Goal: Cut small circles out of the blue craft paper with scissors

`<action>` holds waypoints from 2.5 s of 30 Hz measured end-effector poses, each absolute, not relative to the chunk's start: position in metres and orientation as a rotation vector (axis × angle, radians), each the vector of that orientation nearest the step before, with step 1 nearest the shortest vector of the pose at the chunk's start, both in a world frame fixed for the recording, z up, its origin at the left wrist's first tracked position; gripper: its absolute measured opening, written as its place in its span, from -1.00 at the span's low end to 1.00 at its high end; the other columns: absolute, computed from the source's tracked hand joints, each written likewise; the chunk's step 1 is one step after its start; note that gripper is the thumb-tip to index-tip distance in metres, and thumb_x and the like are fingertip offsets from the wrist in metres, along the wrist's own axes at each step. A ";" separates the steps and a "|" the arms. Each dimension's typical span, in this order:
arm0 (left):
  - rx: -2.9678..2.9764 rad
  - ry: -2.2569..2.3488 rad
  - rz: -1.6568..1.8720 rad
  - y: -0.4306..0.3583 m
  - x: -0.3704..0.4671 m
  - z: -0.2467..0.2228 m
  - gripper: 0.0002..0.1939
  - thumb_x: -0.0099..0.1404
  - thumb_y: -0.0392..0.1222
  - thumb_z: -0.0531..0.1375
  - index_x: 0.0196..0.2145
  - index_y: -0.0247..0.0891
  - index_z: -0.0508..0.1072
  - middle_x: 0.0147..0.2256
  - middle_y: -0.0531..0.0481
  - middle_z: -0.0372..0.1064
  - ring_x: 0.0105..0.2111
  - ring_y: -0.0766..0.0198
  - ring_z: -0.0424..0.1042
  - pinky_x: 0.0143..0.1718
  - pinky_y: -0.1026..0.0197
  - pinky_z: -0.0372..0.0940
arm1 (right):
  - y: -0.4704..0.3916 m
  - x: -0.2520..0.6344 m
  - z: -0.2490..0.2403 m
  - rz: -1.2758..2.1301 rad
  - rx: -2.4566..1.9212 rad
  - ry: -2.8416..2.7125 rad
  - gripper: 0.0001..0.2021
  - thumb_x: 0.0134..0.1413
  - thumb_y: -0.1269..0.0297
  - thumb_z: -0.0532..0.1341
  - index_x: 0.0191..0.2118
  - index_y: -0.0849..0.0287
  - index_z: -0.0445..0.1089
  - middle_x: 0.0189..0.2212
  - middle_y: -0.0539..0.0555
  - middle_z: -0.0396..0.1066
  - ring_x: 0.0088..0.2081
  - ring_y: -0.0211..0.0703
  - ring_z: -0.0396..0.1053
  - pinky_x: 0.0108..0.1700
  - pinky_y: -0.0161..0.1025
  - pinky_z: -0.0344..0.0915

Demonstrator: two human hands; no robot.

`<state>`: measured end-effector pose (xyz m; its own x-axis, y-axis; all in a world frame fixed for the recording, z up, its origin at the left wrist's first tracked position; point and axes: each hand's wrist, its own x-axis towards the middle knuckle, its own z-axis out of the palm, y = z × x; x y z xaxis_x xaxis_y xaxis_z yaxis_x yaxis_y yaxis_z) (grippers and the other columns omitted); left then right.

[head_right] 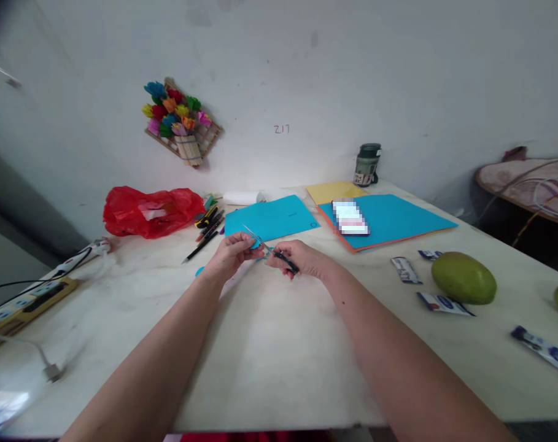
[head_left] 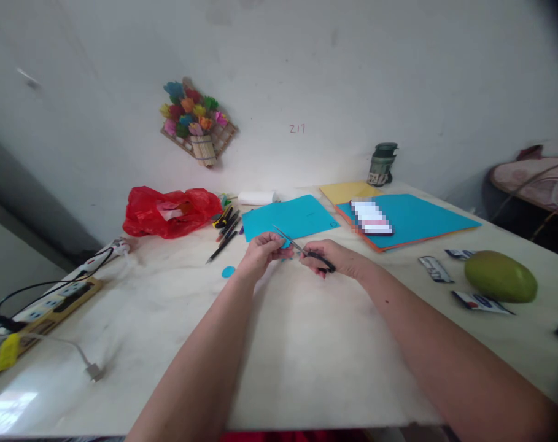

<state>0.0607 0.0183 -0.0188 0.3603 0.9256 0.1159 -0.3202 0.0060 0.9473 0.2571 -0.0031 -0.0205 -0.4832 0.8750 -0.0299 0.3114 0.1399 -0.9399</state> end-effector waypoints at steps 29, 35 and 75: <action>1.179 0.669 1.091 0.016 0.061 -0.018 -0.79 0.00 -0.19 0.28 -0.47 -0.34 0.33 -0.46 -0.09 0.47 -0.48 0.21 0.49 -0.29 0.13 0.33 | -0.004 0.254 -0.019 1.292 -1.127 -1.821 -0.69 -0.11 0.05 0.25 -0.38 0.23 0.30 -0.70 -0.11 0.21 -0.70 -0.40 0.17 -0.66 -0.42 0.14; 1.173 0.669 1.089 0.016 0.062 -0.017 -0.81 0.02 -0.21 0.28 -0.46 -0.35 0.34 -0.46 -0.12 0.48 -0.48 0.21 0.49 -0.32 0.16 0.34 | -0.006 0.253 -0.018 1.291 -1.130 -1.797 -0.68 -0.12 0.05 0.25 -0.38 0.23 0.29 -0.71 -0.12 0.21 -0.71 -0.40 0.17 -0.66 -0.41 0.13; 1.174 0.745 1.106 0.012 0.065 -0.014 -0.77 -0.03 -0.20 0.30 -0.48 -0.34 0.32 -0.52 -0.09 0.46 -0.49 0.22 0.48 -0.37 0.21 0.34 | -0.015 0.244 -0.003 1.272 -1.301 -1.736 -0.70 -0.18 0.10 0.30 -0.47 0.19 0.23 -0.73 -0.11 0.20 -0.74 -0.40 0.16 -0.73 -0.44 -0.01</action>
<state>0.0653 0.0124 -0.0141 0.3216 0.9430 0.0851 -0.2756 0.0073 0.9612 0.2438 -0.0155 -0.0034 -0.3255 0.9430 -0.0688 0.3502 0.0527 -0.9352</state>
